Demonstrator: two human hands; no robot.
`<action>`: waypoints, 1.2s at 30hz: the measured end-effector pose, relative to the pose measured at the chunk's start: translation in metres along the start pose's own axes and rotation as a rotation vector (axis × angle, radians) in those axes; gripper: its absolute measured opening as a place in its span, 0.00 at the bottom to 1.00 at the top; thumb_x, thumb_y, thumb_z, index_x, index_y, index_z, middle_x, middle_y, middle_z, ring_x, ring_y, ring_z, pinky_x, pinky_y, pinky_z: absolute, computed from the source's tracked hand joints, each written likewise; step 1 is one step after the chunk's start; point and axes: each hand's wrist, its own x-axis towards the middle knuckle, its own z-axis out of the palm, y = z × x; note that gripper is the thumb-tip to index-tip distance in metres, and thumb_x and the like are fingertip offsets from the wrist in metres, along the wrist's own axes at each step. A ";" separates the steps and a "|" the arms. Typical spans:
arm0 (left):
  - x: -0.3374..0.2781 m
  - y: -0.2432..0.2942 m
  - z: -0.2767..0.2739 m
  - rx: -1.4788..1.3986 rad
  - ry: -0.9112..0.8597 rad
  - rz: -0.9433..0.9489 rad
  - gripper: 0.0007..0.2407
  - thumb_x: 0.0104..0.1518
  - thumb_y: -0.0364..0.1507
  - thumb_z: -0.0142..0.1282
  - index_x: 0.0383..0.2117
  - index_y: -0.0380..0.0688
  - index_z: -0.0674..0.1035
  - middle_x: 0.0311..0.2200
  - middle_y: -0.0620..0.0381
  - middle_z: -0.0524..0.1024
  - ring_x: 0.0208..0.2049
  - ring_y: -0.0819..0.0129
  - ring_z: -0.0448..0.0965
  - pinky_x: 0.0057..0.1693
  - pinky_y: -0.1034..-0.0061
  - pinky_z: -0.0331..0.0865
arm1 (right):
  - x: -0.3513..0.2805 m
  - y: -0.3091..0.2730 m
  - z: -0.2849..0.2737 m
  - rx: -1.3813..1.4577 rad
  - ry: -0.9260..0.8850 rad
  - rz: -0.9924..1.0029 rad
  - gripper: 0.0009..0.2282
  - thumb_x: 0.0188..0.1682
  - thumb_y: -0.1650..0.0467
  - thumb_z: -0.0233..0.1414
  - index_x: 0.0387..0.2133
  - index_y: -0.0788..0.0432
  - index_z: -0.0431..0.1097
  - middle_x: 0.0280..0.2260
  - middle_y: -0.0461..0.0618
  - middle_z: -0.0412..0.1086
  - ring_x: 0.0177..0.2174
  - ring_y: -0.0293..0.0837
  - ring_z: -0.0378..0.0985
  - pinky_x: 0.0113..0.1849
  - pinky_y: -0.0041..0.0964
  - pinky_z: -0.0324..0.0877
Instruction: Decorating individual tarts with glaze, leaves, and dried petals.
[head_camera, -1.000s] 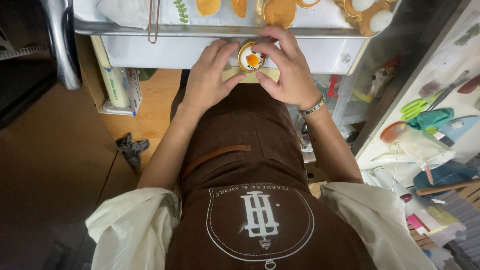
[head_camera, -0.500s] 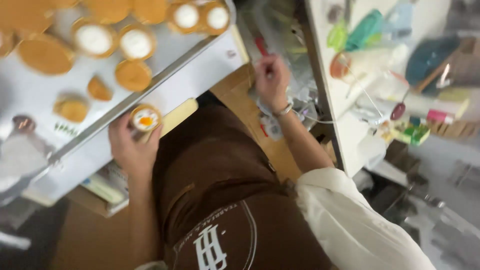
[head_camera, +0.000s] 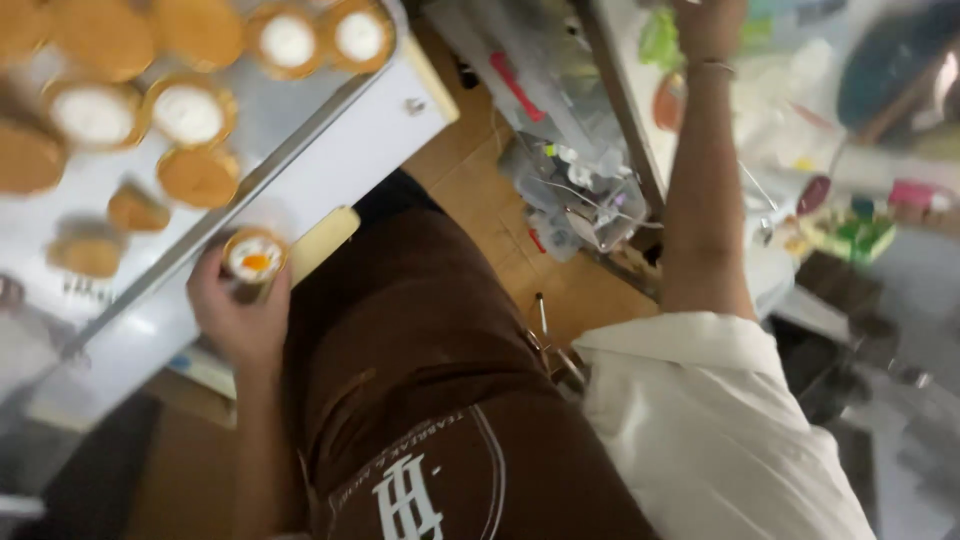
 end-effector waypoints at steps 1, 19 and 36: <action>-0.002 -0.001 0.002 -0.084 -0.017 0.012 0.26 0.55 0.27 0.79 0.57 0.38 0.74 0.53 0.45 0.75 0.51 0.52 0.77 0.56 0.64 0.76 | 0.007 0.006 -0.001 -0.033 -0.049 -0.055 0.09 0.44 0.70 0.65 0.34 0.61 0.75 0.31 0.58 0.74 0.33 0.60 0.74 0.37 0.52 0.67; 0.024 0.119 -0.069 -0.353 -0.043 0.222 0.27 0.48 0.30 0.75 0.54 0.40 0.72 0.55 0.52 0.77 0.50 0.59 0.80 0.56 0.68 0.75 | -0.045 -0.366 -0.202 1.615 -0.084 0.245 0.10 0.63 0.73 0.55 0.53 0.65 0.65 0.42 0.59 0.73 0.38 0.45 0.77 0.35 0.32 0.73; 0.014 0.159 -0.112 -0.213 0.040 0.278 0.30 0.48 0.36 0.76 0.56 0.40 0.72 0.53 0.55 0.75 0.48 0.57 0.77 0.57 0.63 0.70 | -0.081 -0.557 -0.253 1.101 -0.091 -0.975 0.12 0.46 0.79 0.60 0.37 0.70 0.63 0.31 0.64 0.71 0.31 0.60 0.82 0.34 0.51 0.79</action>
